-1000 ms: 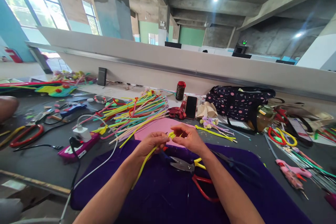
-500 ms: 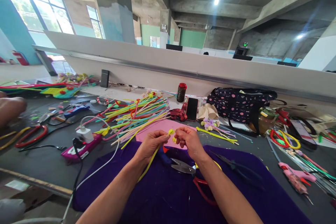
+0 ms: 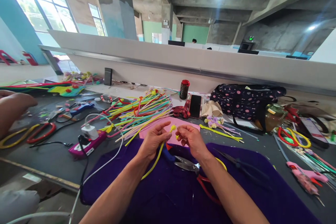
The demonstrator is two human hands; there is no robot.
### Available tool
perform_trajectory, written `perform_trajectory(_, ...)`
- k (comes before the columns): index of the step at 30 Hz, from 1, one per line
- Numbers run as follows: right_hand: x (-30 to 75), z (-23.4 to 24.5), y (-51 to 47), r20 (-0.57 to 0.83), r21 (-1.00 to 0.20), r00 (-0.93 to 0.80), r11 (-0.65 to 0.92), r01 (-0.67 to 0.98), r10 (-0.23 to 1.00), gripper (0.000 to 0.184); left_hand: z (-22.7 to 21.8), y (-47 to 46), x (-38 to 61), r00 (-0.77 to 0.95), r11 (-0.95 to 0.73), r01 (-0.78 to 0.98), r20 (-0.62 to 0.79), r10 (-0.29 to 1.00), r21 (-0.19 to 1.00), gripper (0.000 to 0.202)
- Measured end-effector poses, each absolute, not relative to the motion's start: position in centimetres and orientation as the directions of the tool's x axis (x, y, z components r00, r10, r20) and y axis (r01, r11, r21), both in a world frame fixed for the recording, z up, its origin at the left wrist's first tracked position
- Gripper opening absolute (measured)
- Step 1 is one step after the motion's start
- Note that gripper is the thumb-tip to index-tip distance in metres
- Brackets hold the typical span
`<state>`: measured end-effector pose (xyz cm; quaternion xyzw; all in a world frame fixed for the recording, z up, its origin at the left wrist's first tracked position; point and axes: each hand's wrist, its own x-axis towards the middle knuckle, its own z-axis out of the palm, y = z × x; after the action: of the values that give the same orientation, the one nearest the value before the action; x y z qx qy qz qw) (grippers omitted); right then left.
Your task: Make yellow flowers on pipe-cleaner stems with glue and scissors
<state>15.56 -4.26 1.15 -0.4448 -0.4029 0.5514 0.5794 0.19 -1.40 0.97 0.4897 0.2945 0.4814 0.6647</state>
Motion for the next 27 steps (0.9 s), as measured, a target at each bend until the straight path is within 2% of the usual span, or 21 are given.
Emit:
perform_trajectory(6,15.13,1.1,-4.41,0.003,-0.965,0.067,0.021,-0.26,0.998,0.023,1.18,-1.65,0.3,0.35,0.044,-0.355,0.089,0.933,0.934,0.045)
perform_trajectory(11,15.09,0.94,-4.21,0.005,-0.958,0.068,0.024,-0.285,0.998,0.025,0.9,-1.4,0.29,0.407,0.126,-0.391,0.048,0.912,0.912,0.041)
perform_trajectory(16,15.15,1.04,-4.18,0.004,-0.956,0.047,0.018,-0.294,0.999,0.024,0.59,-1.21,0.38,0.463,0.225,-0.423,-0.004,0.886,0.878,0.042)
perform_trajectory(27,15.15,0.75,-4.21,0.04,-0.964,0.032,0.047,-0.263,0.999,0.017,1.48,-1.64,0.5,0.474,0.253,-0.401,-0.037,0.88,0.881,0.043)
